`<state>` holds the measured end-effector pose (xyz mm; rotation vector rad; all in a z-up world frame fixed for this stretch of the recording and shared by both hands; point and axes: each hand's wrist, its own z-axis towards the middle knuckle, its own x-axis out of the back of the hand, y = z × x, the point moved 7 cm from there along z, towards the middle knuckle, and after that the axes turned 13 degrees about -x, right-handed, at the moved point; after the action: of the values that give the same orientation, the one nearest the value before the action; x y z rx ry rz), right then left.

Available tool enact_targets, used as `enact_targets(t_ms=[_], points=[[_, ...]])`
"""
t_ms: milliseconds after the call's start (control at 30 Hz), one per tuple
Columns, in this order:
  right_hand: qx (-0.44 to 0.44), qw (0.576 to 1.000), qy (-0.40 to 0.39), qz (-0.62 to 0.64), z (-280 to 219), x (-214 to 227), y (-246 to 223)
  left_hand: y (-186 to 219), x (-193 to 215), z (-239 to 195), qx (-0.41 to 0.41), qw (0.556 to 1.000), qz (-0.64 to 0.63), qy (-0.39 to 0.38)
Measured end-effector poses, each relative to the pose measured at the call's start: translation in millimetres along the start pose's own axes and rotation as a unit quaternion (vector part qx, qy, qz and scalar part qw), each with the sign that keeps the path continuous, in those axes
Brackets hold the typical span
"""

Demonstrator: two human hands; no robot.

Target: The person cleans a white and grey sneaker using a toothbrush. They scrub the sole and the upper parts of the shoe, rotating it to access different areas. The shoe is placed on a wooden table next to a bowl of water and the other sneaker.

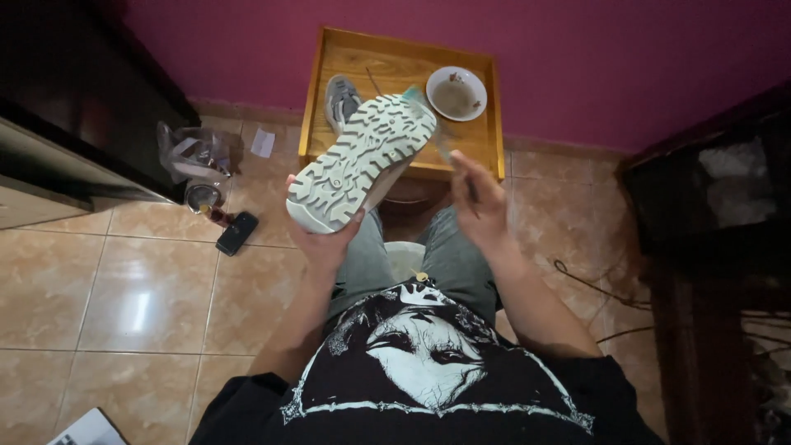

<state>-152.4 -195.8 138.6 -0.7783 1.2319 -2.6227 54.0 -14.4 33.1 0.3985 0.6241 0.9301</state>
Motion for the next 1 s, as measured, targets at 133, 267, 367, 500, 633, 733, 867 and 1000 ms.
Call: enact_targets(t_ms=[133,267,367,500,633,733,867,1000], points=[[0.042,0.998,0.03,0.037,1.6,5.8,-24.2,2.7,4.2,-0.2,-0.058,0.997,0.044,-0.001],[0.07,0.996,0.057,-0.002,-10.0,8.9,-14.3,4.7,2.2,3.7,-0.085,0.996,0.029,0.021],[0.063,0.998,0.022,0.018,-5.1,4.4,-19.1,9.2,3.7,6.5,-0.094,0.994,0.045,0.024],[0.057,0.997,0.027,0.046,-2.5,9.4,-18.6,17.4,-1.4,8.2,-0.099,0.993,0.057,0.029],[0.003,0.999,-0.034,0.023,11.0,23.4,-48.7,15.4,-3.4,-2.1,-0.116,0.991,0.047,0.044],[-0.02,0.997,-0.073,0.006,19.8,32.7,-62.8,15.3,-3.9,1.7,-0.094,0.994,0.01,0.046],[0.011,0.993,-0.114,-0.007,24.1,32.6,-84.7,16.0,2.5,5.5,-0.086,0.996,0.0,0.027],[0.033,0.999,-0.021,0.014,17.7,28.7,-50.4,14.8,-2.7,3.8,-0.089,0.995,-0.054,0.007]])
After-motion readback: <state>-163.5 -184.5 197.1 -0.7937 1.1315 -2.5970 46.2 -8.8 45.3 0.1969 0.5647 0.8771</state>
